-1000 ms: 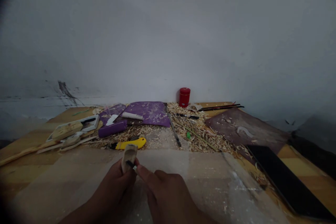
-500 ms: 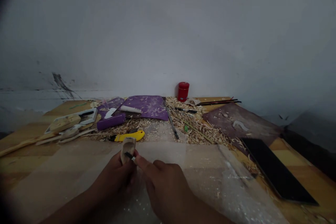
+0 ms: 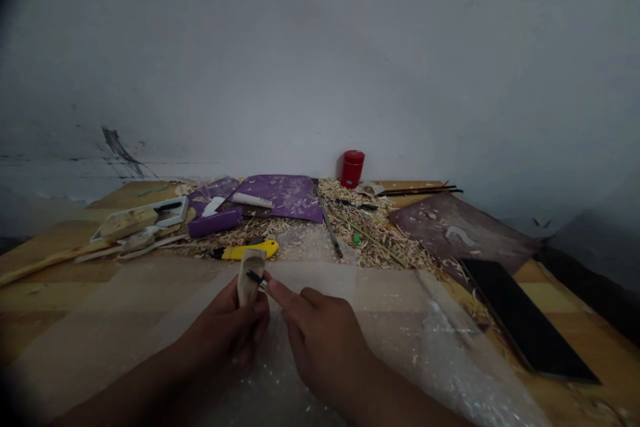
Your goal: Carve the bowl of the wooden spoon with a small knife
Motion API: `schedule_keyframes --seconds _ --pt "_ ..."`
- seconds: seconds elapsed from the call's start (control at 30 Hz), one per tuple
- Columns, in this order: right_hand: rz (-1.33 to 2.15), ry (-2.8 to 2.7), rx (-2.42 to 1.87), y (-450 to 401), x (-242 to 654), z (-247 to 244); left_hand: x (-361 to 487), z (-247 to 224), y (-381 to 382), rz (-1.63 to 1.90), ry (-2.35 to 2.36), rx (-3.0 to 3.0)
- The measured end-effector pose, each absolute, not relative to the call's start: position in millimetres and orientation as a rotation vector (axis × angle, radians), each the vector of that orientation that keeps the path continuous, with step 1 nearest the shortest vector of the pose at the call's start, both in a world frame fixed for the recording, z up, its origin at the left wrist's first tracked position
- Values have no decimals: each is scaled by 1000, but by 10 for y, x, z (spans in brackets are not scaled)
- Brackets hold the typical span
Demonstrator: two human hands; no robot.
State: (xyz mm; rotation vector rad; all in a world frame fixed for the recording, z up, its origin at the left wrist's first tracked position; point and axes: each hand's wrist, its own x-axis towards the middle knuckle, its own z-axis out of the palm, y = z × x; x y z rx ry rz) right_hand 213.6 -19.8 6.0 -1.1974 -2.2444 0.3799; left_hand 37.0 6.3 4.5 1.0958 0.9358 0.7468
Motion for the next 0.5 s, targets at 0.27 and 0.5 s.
schedule_keyframes --seconds 0.27,0.5 --pt "393 -2257 -1161 -230 2128 45 411 23 80 894 1168 1143" --pt "610 -2109 -1129 -256 2055 69 552 59 1 1143 1257 1208"
